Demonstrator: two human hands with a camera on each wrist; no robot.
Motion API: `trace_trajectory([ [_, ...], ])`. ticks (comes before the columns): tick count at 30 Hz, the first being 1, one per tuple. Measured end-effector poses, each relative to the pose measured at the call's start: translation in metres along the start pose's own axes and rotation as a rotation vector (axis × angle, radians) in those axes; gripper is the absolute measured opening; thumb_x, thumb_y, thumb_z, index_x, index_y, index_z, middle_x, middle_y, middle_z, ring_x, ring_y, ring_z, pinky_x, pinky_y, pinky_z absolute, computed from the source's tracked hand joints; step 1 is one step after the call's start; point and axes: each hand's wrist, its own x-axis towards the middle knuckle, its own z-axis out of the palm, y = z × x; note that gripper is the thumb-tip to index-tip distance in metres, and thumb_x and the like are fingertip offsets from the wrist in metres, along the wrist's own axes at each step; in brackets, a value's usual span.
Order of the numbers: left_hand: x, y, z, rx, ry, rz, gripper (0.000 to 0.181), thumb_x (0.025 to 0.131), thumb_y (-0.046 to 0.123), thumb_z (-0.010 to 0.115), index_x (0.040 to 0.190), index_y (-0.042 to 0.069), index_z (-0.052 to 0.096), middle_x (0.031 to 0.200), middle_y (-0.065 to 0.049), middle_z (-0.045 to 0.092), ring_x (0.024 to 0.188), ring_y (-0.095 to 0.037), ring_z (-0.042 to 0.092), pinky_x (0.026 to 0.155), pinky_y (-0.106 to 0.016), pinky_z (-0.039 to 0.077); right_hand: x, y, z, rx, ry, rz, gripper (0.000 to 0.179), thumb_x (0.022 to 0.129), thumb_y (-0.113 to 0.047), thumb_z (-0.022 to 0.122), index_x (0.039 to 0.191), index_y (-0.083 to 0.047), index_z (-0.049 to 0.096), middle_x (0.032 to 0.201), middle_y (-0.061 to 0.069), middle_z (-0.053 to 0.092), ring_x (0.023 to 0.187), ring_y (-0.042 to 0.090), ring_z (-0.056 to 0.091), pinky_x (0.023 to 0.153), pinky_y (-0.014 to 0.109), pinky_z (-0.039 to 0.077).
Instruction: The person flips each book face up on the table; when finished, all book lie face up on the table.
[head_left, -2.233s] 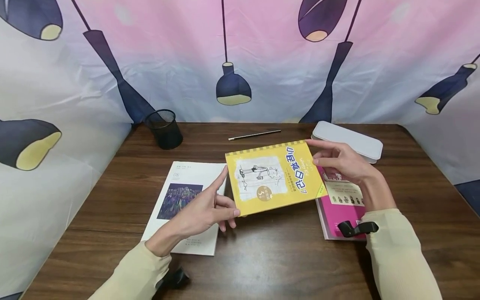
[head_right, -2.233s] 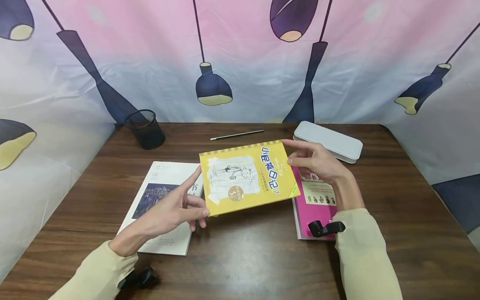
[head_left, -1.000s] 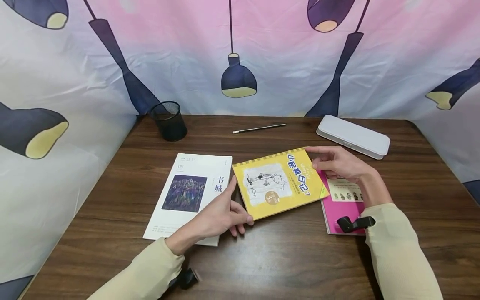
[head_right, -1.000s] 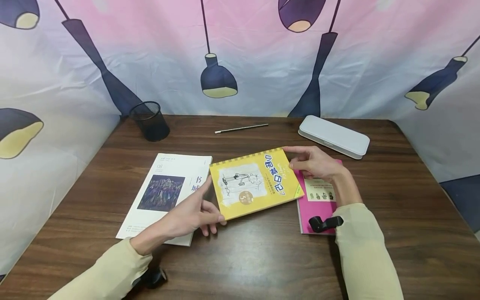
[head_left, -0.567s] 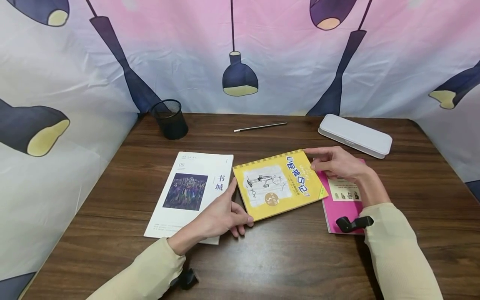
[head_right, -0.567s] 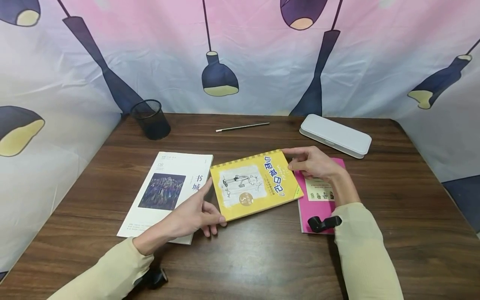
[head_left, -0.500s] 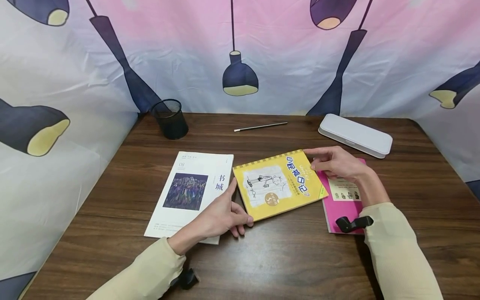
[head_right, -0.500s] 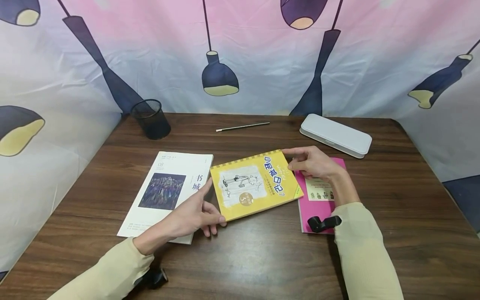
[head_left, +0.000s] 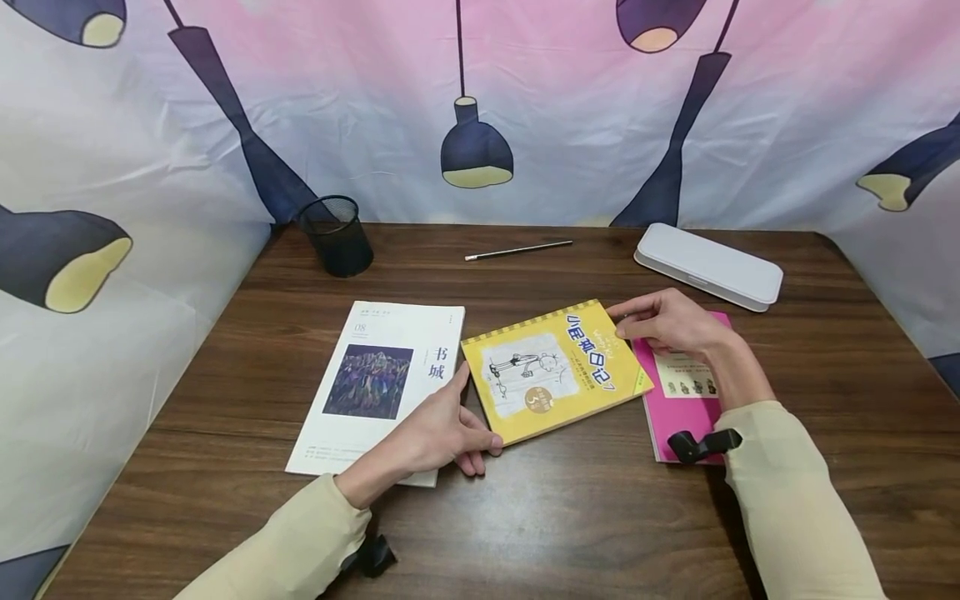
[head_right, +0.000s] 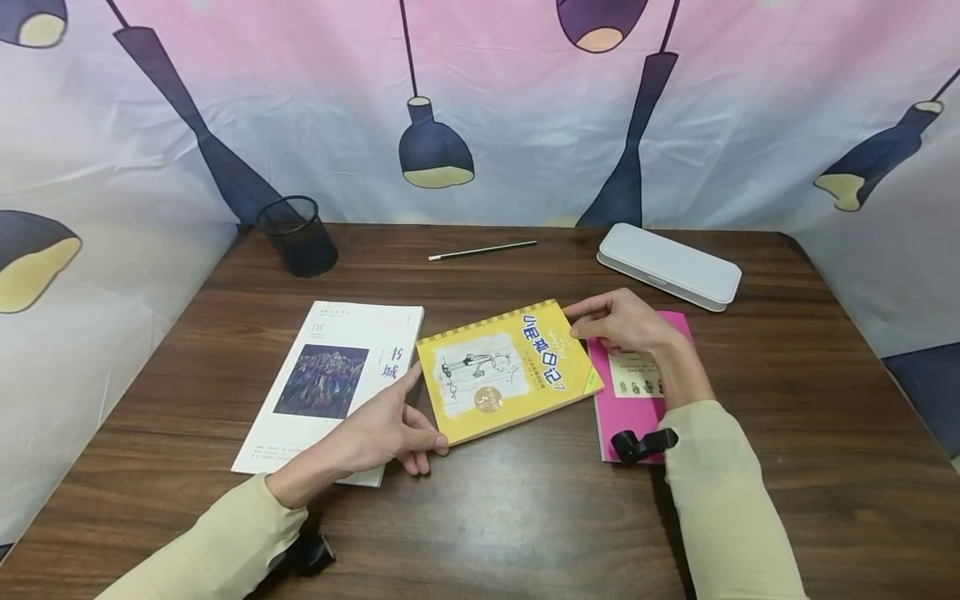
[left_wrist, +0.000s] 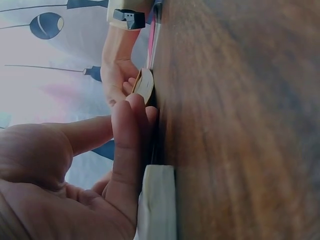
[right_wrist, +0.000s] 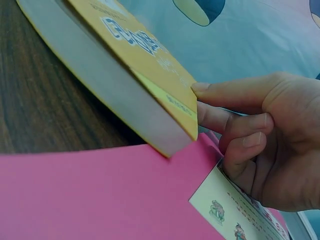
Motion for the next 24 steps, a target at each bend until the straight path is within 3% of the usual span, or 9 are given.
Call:
trace_trajectory([
  [8, 0.001, 0.002, -0.005, -0.015, -0.016, -0.022, 0.116, 0.095, -0.001, 0.074, 0.167, 0.003, -0.016, 0.08, -0.011, 0.078, 0.053, -0.014, 0.068, 0.055, -0.037, 0.061, 0.002, -0.003, 0.002, -0.095, 0.006, 0.028, 0.045, 0.097, -0.017, 0.075, 0.141, -0.006, 0.068, 0.108, 0.012, 0.068, 0.058, 0.015, 0.041, 0.052, 0.025, 0.036],
  [15, -0.003, 0.004, -0.017, -0.004, -0.034, 0.002, 0.101, 0.1, 0.01, 0.072, 0.169, 0.002, -0.002, 0.083, -0.013, 0.077, 0.052, -0.015, 0.068, 0.052, -0.037, 0.06, 0.002, -0.003, 0.004, -0.131, 0.002, 0.01, 0.044, 0.098, -0.013, 0.073, 0.14, -0.004, 0.067, 0.104, 0.011, 0.068, 0.058, 0.014, 0.042, 0.052, 0.024, 0.036],
  [20, -0.005, 0.012, -0.027, 0.174, 0.033, 0.005, 0.091, 0.103, 0.019, 0.07, 0.169, 0.004, 0.01, 0.085, -0.006, 0.077, 0.053, -0.017, 0.068, 0.046, -0.031, 0.05, 0.0, -0.006, 0.004, -0.151, 0.01, -0.004, 0.043, 0.097, -0.016, 0.074, 0.138, -0.004, 0.069, 0.097, 0.01, 0.067, 0.057, 0.015, 0.043, 0.051, 0.025, 0.037],
  [24, -0.002, 0.02, -0.038, 0.394, 0.125, 0.033, 0.073, 0.101, 0.023, 0.072, 0.163, 0.005, 0.037, 0.084, 0.0, 0.076, 0.056, -0.017, 0.068, 0.046, -0.024, 0.034, -0.006, -0.014, 0.002, -0.173, 0.031, -0.009, 0.041, 0.097, -0.019, 0.075, 0.135, -0.005, 0.07, 0.082, 0.007, 0.06, 0.055, 0.015, 0.043, 0.051, 0.026, 0.036],
])
